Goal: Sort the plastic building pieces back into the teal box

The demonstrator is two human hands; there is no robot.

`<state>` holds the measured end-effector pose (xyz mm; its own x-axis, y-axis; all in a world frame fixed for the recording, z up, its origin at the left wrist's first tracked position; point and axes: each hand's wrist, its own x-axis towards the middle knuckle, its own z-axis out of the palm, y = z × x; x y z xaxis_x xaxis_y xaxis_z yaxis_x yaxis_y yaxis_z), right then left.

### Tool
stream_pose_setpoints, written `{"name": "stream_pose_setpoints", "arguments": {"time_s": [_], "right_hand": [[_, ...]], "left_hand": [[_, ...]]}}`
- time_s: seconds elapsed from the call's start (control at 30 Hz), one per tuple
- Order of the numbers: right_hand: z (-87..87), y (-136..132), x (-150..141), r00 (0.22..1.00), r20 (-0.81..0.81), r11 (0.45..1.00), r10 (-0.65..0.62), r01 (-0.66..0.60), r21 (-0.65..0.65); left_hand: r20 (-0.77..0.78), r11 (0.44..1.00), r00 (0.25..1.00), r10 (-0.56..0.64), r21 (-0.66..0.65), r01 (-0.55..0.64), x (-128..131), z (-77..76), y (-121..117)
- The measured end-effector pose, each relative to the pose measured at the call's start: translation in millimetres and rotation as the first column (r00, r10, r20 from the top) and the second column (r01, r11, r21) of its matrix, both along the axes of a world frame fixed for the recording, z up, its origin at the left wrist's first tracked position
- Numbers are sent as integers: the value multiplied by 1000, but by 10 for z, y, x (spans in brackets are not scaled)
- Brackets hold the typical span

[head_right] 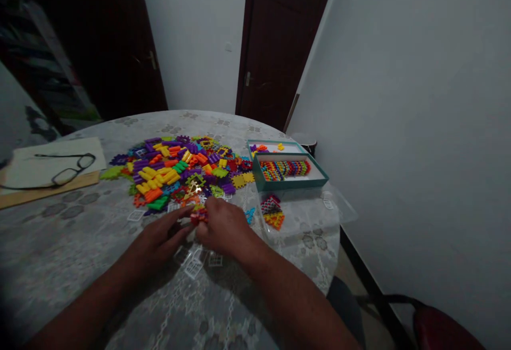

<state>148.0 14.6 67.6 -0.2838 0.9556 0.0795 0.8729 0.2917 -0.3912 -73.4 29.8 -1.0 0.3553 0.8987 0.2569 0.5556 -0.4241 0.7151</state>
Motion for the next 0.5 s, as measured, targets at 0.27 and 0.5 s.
{"name": "stream_pose_setpoints", "arguments": {"time_s": [0.27,0.5], "right_hand": [[865,701,1417,913,97,909,-397,377,177],[741,1275,2203,792,375,826,-481,553,-108]], "left_hand": [[-38,998,998,44,-40,-46,39,79,-14],[-82,999,996,31,-26,-33,31,81,3]]}}
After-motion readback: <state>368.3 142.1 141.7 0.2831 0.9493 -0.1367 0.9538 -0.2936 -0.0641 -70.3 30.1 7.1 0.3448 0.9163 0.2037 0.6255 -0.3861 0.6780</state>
